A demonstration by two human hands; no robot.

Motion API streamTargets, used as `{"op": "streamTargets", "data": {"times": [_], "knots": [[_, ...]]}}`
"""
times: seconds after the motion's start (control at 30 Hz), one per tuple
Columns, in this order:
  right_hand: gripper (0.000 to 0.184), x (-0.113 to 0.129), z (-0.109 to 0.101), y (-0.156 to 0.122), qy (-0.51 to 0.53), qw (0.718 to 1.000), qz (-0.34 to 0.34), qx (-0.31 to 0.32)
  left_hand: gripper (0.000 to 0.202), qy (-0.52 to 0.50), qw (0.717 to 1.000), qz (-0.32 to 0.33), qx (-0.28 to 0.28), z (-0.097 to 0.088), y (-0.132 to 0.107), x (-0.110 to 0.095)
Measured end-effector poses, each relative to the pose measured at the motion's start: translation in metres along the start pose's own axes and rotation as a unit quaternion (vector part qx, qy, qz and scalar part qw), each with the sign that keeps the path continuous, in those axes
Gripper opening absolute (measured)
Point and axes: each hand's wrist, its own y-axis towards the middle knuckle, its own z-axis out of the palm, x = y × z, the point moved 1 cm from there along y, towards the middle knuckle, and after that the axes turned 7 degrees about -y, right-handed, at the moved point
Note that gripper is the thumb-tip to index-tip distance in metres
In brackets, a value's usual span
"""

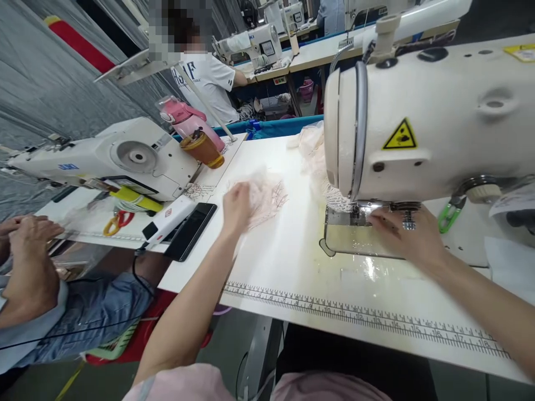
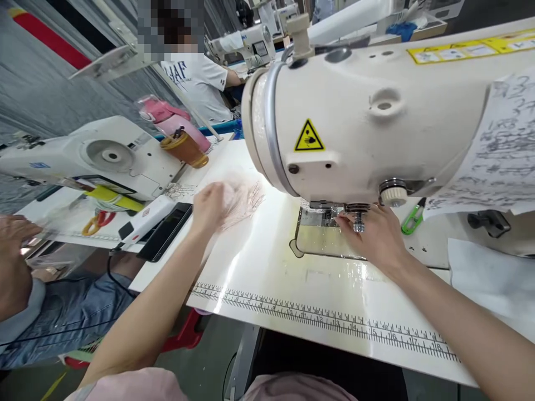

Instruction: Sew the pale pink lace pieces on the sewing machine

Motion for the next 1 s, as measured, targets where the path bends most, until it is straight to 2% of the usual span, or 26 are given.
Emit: {"op": "streamTargets", "data": {"times": [0.07,0.1,0.17,0.2,0.27,0.3,0.33,0.37,0.4,0.47,0.57,0.67,0.73,0.83,0.9,1.0], "knots": [[0.034,-0.001,0.002,0.000,-0.039,0.999,-0.017,-0.017,0.036,-0.073,0.997,-0.023,-0.015,-0.009,0.007,-0.009],[0.034,-0.001,0.003,0.000,-0.051,0.998,-0.024,-0.025,0.034,-0.124,0.992,-0.034,-0.004,-0.012,0.006,-0.015],[0.033,-0.001,0.005,0.000,-0.056,0.997,-0.032,-0.035,0.029,-0.290,0.953,-0.068,0.060,-0.011,-0.008,-0.030],[0.033,-0.001,0.005,0.001,-0.055,0.997,-0.034,-0.038,0.028,-0.313,0.939,-0.063,0.125,-0.007,-0.021,-0.040],[0.033,-0.001,0.004,0.001,-0.050,0.997,-0.038,-0.040,0.022,-0.295,0.925,-0.055,0.234,0.009,-0.052,-0.061],[0.032,-0.001,0.003,0.001,-0.046,0.997,-0.041,-0.042,0.024,-0.234,0.898,-0.011,0.372,0.020,-0.070,-0.072],[0.031,-0.001,0.002,0.002,-0.045,0.997,-0.047,-0.041,0.026,-0.180,0.868,0.060,0.459,0.030,-0.086,-0.084],[0.029,0.000,0.000,0.002,-0.044,0.997,-0.052,-0.042,0.026,-0.135,0.845,0.142,0.498,0.040,-0.100,-0.094],[0.025,0.001,-0.002,0.002,-0.035,0.997,-0.067,-0.034,0.024,-0.104,0.833,0.215,0.499,0.048,-0.111,-0.102],[0.022,0.004,-0.007,0.002,-0.014,0.995,-0.096,-0.033,0.022,-0.044,0.840,0.310,0.444,0.059,-0.125,-0.112],[0.035,0.011,-0.012,0.002,0.018,0.979,-0.197,-0.050,0.028,0.050,0.853,0.359,0.374,0.065,-0.129,-0.113],[0.034,0.016,-0.012,-0.001,0.015,0.960,-0.275,-0.048,0.020,0.087,0.835,0.388,0.381,0.063,-0.125,-0.110],[0.031,0.017,-0.010,-0.002,-0.002,0.963,-0.268,-0.033,0.015,0.084,0.836,0.400,0.366,0.061,-0.122,-0.109],[0.028,0.015,-0.008,-0.003,-0.018,0.972,-0.233,-0.020,0.021,0.120,0.848,0.418,0.303,0.063,-0.117,-0.108],[0.026,0.014,-0.008,-0.002,-0.021,0.973,-0.227,-0.023,0.033,0.161,0.842,0.439,0.270,0.069,-0.115,-0.105],[0.026,0.012,-0.009,-0.001,-0.024,0.974,-0.225,-0.030,0.042,0.189,0.827,0.464,0.256,0.080,-0.113,-0.099]]}}
